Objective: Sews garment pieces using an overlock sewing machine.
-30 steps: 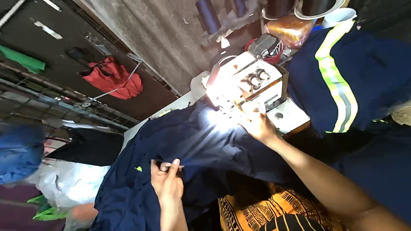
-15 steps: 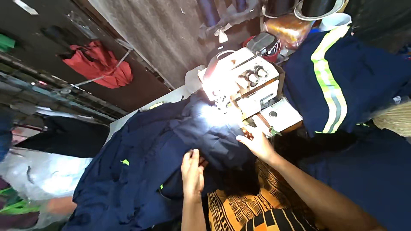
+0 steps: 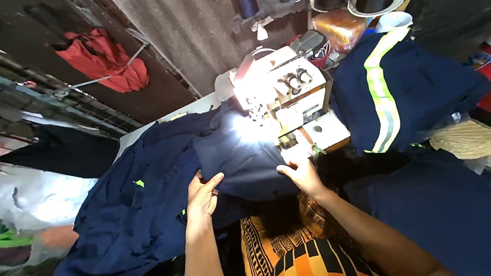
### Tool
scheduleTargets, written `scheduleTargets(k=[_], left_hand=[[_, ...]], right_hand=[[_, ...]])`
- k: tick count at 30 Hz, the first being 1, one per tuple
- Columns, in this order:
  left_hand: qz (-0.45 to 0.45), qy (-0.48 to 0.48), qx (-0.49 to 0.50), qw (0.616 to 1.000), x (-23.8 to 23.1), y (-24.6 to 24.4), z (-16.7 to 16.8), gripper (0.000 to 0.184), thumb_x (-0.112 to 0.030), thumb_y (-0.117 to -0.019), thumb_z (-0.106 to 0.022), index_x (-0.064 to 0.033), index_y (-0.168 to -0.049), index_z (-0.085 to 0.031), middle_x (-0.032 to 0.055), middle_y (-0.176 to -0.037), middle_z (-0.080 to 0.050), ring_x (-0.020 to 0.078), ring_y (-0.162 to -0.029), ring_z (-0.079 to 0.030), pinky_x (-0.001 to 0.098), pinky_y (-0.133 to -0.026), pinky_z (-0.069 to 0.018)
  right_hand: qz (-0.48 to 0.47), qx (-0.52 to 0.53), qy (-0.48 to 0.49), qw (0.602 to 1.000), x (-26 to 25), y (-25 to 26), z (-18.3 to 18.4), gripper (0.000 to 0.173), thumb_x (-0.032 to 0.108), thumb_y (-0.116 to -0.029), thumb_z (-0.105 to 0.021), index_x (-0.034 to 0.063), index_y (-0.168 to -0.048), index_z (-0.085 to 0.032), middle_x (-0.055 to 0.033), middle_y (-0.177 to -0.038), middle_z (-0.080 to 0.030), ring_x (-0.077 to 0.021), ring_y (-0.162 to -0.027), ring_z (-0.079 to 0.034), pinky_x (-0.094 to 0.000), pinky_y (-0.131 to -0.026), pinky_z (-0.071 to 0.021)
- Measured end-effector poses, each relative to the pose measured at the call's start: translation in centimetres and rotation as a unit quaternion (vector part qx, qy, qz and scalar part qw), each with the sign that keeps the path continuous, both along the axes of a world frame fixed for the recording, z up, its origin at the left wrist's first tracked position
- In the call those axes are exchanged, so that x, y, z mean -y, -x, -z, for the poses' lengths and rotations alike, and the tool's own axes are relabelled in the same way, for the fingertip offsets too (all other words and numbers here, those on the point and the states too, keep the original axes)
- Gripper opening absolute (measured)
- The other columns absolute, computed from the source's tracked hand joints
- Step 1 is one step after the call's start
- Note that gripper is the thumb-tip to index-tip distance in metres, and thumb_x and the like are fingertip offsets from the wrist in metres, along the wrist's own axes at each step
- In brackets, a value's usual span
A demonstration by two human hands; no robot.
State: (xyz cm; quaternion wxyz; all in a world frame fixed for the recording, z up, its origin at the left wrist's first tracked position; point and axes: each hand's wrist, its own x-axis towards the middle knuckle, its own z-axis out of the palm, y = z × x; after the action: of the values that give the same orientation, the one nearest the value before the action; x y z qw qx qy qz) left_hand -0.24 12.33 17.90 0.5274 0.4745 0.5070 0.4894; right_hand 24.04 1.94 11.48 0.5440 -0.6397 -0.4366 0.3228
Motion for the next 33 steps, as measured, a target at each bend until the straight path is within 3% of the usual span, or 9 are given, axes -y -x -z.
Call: scheduleTargets(k=[3,7,13,16,21,25,27,30,33], left_hand=[[0.004,0.026,-0.017,1.0,-0.1,-0.1,0.2,0.035,0.01,-0.0914,-0.063,-0.0012,-0.123,-0.054,0.0054,-0.101,-0.07,0.01,-0.085,-0.071,0.0271,-0.072,-0.0617],[0.006,0.077,-0.002,0.997,-0.3,-0.3,-0.3,0.019,-0.015,-0.1078,-0.049,-0.006,-0.123,-0.055,0.0024,-0.095,-0.07,0.0098,-0.081,-0.071,0.0285,-0.071,-0.0612],[-0.015,0.031,0.011,0.999,-1.1,0.1,-0.4,0.01,0.002,-0.1012,-0.054,-0.0065,-0.105,-0.056,0.0015,-0.085,-0.069,0.0089,-0.07,-0.069,0.026,-0.061,-0.0603],[-0.021,-0.02,-0.009,1.0,-1.4,0.4,-0.3,0.017,0.008,-0.0959,-0.059,-0.007,-0.103,-0.056,-0.0009,-0.085,-0.069,0.0059,-0.072,-0.069,0.0231,-0.061,-0.0599],[-0.05,-0.044,-0.033,0.997,-1.8,0.4,0.9,0.019,0.008,-0.0925,-0.064,-0.0044,-0.105,-0.058,-0.0005,-0.085,-0.068,0.0049,-0.072,-0.068,0.0215,-0.061,-0.058],[0.011,-0.029,-0.06,0.998,-1.2,0.7,1.2,0.032,0.004,-0.0953,-0.061,-0.0005,-0.126,-0.053,0.0031,-0.104,-0.068,0.0068,-0.088,-0.069,0.0245,-0.073,-0.0602],[0.061,-0.019,-0.076,0.995,-0.4,1.3,1.0,0.042,0.004,-0.0907,-0.062,0.0008,-0.131,-0.051,0.0039,-0.108,-0.068,0.0074,-0.092,-0.07,0.0249,-0.077,-0.0607],[0.066,-0.056,-0.07,0.994,-0.3,2.6,1.2,0.037,0.007,-0.0835,-0.065,-0.002,-0.119,-0.058,-0.0006,-0.096,-0.073,0.0072,-0.084,-0.071,0.0238,-0.074,-0.061],[0.053,-0.083,-0.052,0.994,-0.9,3.0,1.3,0.037,0.009,-0.0853,-0.06,-0.0062,-0.118,-0.054,-0.0051,-0.09,-0.069,0.0053,-0.077,-0.069,0.0226,-0.069,-0.0599]], right_hand=[[-0.005,0.015,0.029,0.999,-0.1,-0.1,0.2,0.034,0.034,-0.0937,-0.072,0.0017,-0.084,-0.069,-0.0049,-0.076,-0.063,-0.0118,-0.073,-0.058,-0.0338,-0.072,-0.0494],[0.084,0.149,-0.043,0.984,-1.2,0.0,-1.0,0.041,0.034,-0.0929,-0.073,-0.0002,-0.117,-0.07,-0.0165,-0.105,-0.07,-0.0258,-0.089,-0.068,-0.0423,-0.082,-0.0565],[0.111,0.158,-0.069,0.979,-4.9,-0.6,-3.1,0.031,0.029,-0.0882,-0.08,0.0001,-0.097,-0.072,-0.0155,-0.091,-0.067,-0.0294,-0.083,-0.067,-0.0494,-0.075,-0.0552],[0.068,0.109,-0.086,0.988,-4.4,-0.4,-3.7,0.023,0.025,-0.0929,-0.073,0.0021,-0.088,-0.07,-0.0089,-0.08,-0.066,-0.0171,-0.075,-0.064,-0.037,-0.072,-0.0534],[0.064,-0.004,-0.051,0.997,-4.9,-0.2,-1.8,0.023,0.021,-0.0928,-0.074,-0.0002,-0.099,-0.068,-0.0071,-0.085,-0.067,-0.0123,-0.077,-0.062,-0.0329,-0.075,-0.053],[-0.012,-0.034,0.035,0.999,-4.3,-1.3,-1.5,0.04,0.025,-0.0921,-0.075,0.0,-0.123,-0.067,-0.0071,-0.09,-0.068,-0.0109,-0.075,-0.061,-0.0301,-0.073,-0.0525],[-0.06,-0.013,0.062,0.996,-3.4,-2.0,-1.4,0.03,0.026,-0.093,-0.074,-0.0011,-0.106,-0.07,-0.0067,-0.086,-0.064,-0.0098,-0.07,-0.057,-0.0284,-0.066,-0.0499],[-0.056,-0.036,0.028,0.997,-1.8,-2.0,-0.2,0.023,0.023,-0.0904,-0.076,0.0022,-0.085,-0.069,-0.0024,-0.078,-0.062,-0.0061,-0.063,-0.056,-0.024,-0.06,-0.0502],[-0.024,-0.091,0.002,0.996,-0.9,-1.3,-0.1,0.018,0.018,-0.0885,-0.077,0.0034,-0.083,-0.068,0.0002,-0.072,-0.062,-0.0034,-0.055,-0.056,-0.02,-0.053,-0.0505]])
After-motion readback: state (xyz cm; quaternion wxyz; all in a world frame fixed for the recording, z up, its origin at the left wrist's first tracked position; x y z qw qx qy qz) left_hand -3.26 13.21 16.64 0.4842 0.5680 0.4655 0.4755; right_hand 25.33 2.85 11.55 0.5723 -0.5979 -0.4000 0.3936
